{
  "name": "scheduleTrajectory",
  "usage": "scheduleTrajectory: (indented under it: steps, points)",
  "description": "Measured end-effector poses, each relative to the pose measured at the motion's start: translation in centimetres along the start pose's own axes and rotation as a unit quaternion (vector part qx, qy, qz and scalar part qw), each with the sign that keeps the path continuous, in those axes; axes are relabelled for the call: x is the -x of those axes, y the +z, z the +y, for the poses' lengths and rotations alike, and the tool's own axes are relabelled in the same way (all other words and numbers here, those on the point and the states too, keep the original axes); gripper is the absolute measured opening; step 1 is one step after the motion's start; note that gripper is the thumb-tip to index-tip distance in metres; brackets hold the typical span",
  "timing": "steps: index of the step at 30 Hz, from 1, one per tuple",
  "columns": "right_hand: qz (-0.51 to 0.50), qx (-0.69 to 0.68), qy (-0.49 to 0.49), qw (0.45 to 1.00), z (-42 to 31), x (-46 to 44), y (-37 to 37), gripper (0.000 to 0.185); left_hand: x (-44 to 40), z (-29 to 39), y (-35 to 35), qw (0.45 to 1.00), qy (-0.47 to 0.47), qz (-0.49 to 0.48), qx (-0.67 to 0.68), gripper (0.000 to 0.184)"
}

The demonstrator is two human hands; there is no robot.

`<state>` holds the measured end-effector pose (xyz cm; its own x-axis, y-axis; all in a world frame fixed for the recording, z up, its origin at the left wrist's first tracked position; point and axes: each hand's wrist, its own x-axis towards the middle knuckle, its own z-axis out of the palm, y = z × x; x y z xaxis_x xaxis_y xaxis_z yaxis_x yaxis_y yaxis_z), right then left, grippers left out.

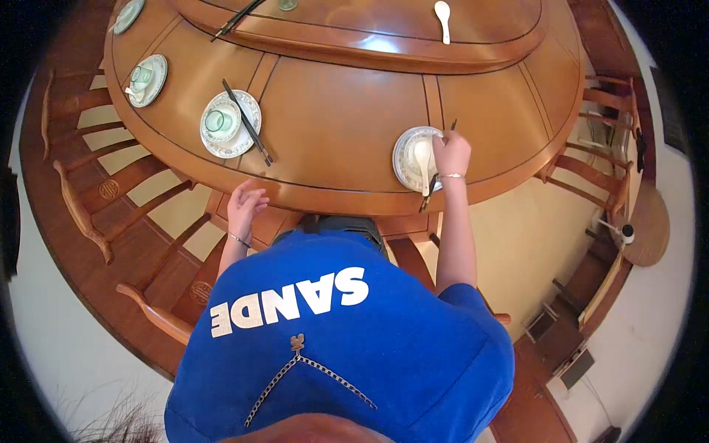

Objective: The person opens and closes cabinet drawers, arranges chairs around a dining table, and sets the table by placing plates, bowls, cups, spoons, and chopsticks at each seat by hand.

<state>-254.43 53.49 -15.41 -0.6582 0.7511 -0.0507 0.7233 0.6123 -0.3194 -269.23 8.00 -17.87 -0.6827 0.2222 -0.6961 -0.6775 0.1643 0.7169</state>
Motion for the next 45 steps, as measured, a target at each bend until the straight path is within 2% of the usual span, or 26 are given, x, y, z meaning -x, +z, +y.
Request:
scheduleTrajectory:
  steps: [2,6,8,10,12,15,17,24,25,26,28,31,32,33,34,36,39,42,43,45]
  points:
    - [0.080,-0.027,-0.066,0.994,0.5,-5.5,0.3,0.032,-0.2,-0.7,-0.3,1.000,-0.009,0.005,0.005,0.047]
    - [0.171,-0.023,-0.098,0.980,-1.5,-17.6,1.1,0.037,-0.4,-1.0,-0.4,1.000,0.000,0.011,0.014,0.045]
    - [0.166,0.033,-0.095,0.981,-2.6,-22.7,2.1,0.042,0.0,-0.5,-0.3,0.999,0.008,0.022,0.025,0.044]
    - [0.124,0.025,-0.068,0.990,-4.8,-25.3,2.4,0.046,0.4,-0.5,-0.5,0.998,0.020,0.041,0.038,0.043]
    - [0.019,0.042,0.031,0.998,-3.4,-29.3,5.2,0.044,0.4,-0.7,-0.6,0.999,0.016,0.039,0.033,0.043]
    - [0.064,0.092,-0.018,0.994,-4.1,-28.9,6.6,0.040,0.6,-1.2,-1.0,0.996,0.013,0.072,0.056,0.042]
    - [0.113,0.060,0.002,0.992,-3.8,-28.6,7.8,0.038,0.6,-2.0,-1.2,0.994,0.014,0.082,0.069,0.040]
    - [0.118,-0.045,-0.006,0.992,-2.6,-28.0,9.7,0.030,-0.6,-2.9,-0.6,0.996,0.030,0.061,0.058,0.033]
    - [0.049,-0.135,0.044,0.989,-5.2,-25.7,7.7,0.031,-0.7,-2.6,-0.3,0.996,0.033,0.062,0.059,0.033]
    - [0.053,-0.138,0.042,0.988,-5.9,-24.4,8.0,0.031,-0.9,-2.2,0.0,0.995,0.066,0.053,0.047,0.033]
    - [0.069,-0.309,0.006,0.948,-6.5,-22.6,9.8,0.026,-1.4,-0.9,0.7,0.993,0.102,0.043,0.033,0.032]
    - [0.085,-0.399,-0.013,0.913,-11.7,-15.5,11.7,0.020,-3.1,1.6,1.8,0.992,0.120,0.015,0.026,0.033]
    - [0.087,-0.412,-0.021,0.907,-13.6,-13.0,12.3,0.018,-4.2,2.4,2.1,0.986,0.168,0.011,-0.003,0.033]
    - [0.089,-0.413,-0.052,0.905,-15.1,-10.7,13.3,0.017,-5.4,3.1,2.5,0.976,0.214,0.008,-0.033,0.033]
    - [0.090,-0.414,-0.081,0.902,-16.3,-8.7,14.5,0.017,-5.9,4.5,3.1,0.976,0.215,0.009,-0.034,0.033]
    - [0.034,-0.357,-0.126,0.925,-18.0,-5.7,17.0,0.018,-6.8,9.0,4.6,0.952,0.280,0.029,-0.125,0.037]
    - [-0.031,-0.319,-0.187,0.929,-19.6,-3.5,19.3,0.021,-9.7,13.7,6.8,0.903,0.378,0.028,-0.204,0.043]
    - [0.011,-0.263,-0.261,0.929,-19.4,-4.0,21.1,0.023,-13.8,17.7,9.1,0.847,0.452,0.027,-0.279,0.055]
    - [-0.047,-0.271,-0.202,0.940,-19.4,-4.2,21.2,0.024,-15.2,19.1,10.1,0.840,0.454,0.030,-0.297,0.061]
    - [-0.030,-0.279,-0.211,0.937,-19.2,-4.4,22.1,0.024,-17.5,21.1,12.1,0.834,0.451,0.031,-0.315,0.067]
